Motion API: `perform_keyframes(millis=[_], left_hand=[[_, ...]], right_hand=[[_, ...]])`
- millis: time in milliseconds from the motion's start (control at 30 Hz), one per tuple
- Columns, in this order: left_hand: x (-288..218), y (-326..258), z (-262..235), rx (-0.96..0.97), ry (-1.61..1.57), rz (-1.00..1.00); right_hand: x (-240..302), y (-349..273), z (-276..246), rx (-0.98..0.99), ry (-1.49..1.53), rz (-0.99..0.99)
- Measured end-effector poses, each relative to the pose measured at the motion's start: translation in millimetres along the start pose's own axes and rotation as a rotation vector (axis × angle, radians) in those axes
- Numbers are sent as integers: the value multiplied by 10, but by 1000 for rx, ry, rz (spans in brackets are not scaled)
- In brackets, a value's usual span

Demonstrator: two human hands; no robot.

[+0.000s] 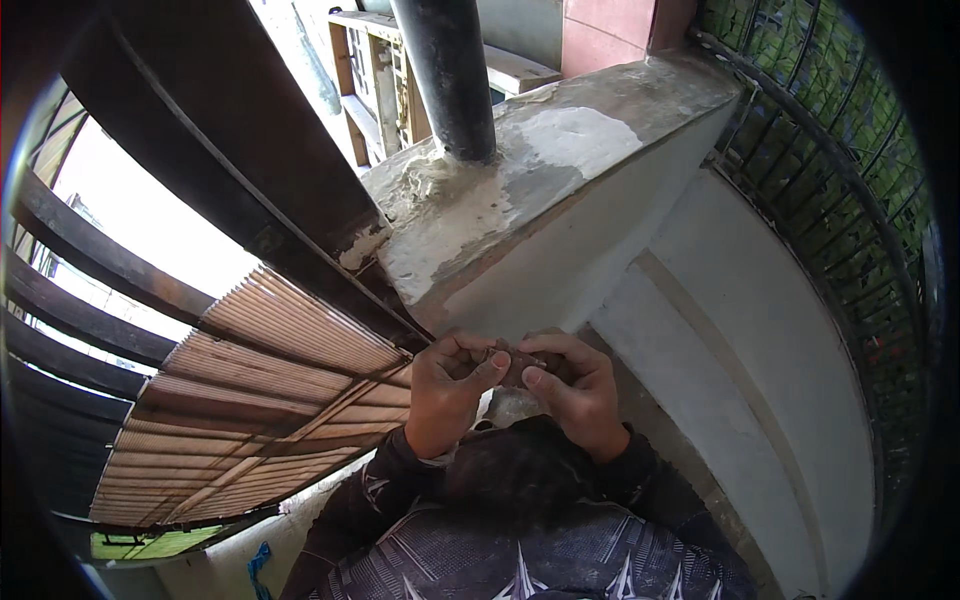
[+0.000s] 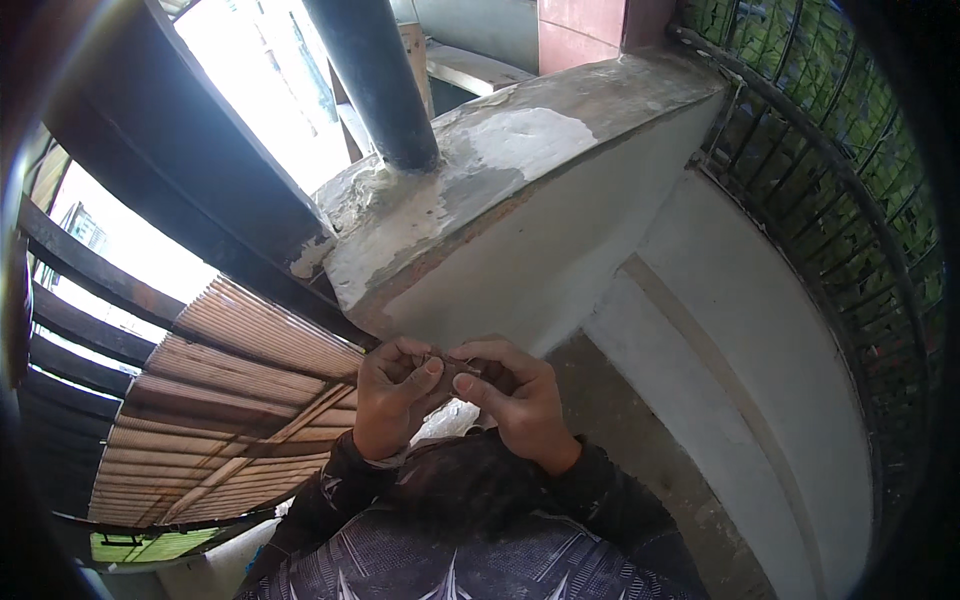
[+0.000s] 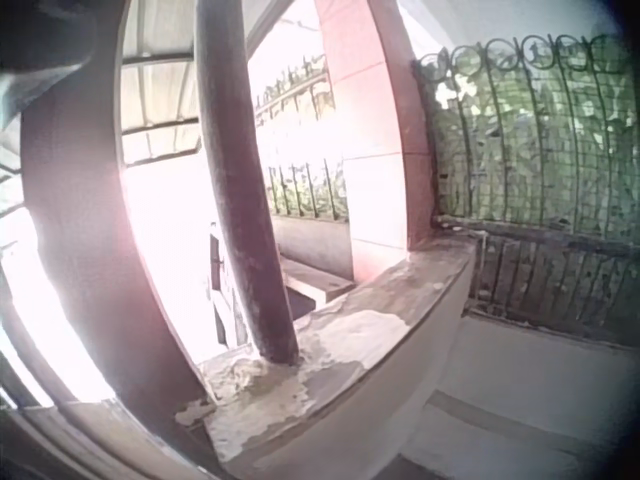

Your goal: Sand the corner of a plastered wall using sandpaper.

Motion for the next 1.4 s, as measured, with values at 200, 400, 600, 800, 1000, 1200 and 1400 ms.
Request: perform_keyframes(millis=[200,400,600,800,1000,1200,1400], left_hand=[[-244,17,98,233,564,-27],[282,-36,-101,256,-353,-44],[274,-62,-349,123,5,-4],[-343,-86,-132,162,769,189],[-1162,-354,47,167,1152,930],[-1277,-7,49,54,1157,1109],[-1075,152,-85,87,1111,1214]], right_hand=[[-121,-24,-21,-29,29,37],[454,-135,376,-130,-802,-456],[0,-160,283,-379,-574,-248],[-268,0,123,-424,-1,-293],[-28,148,140,-462,-138,-277],[23,271,195,-494,-493,-197],[-44,440,232,-519,-905,-315]])
Point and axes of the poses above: each hand's wrist, its own y-axis towards the middle knuckle, its own z-axis out of the palm, x = y × z, the point moved 10 cm from there along y, towards the middle knuckle, and after that the axes turned 12 degrees about x, right-handed, at the moved point
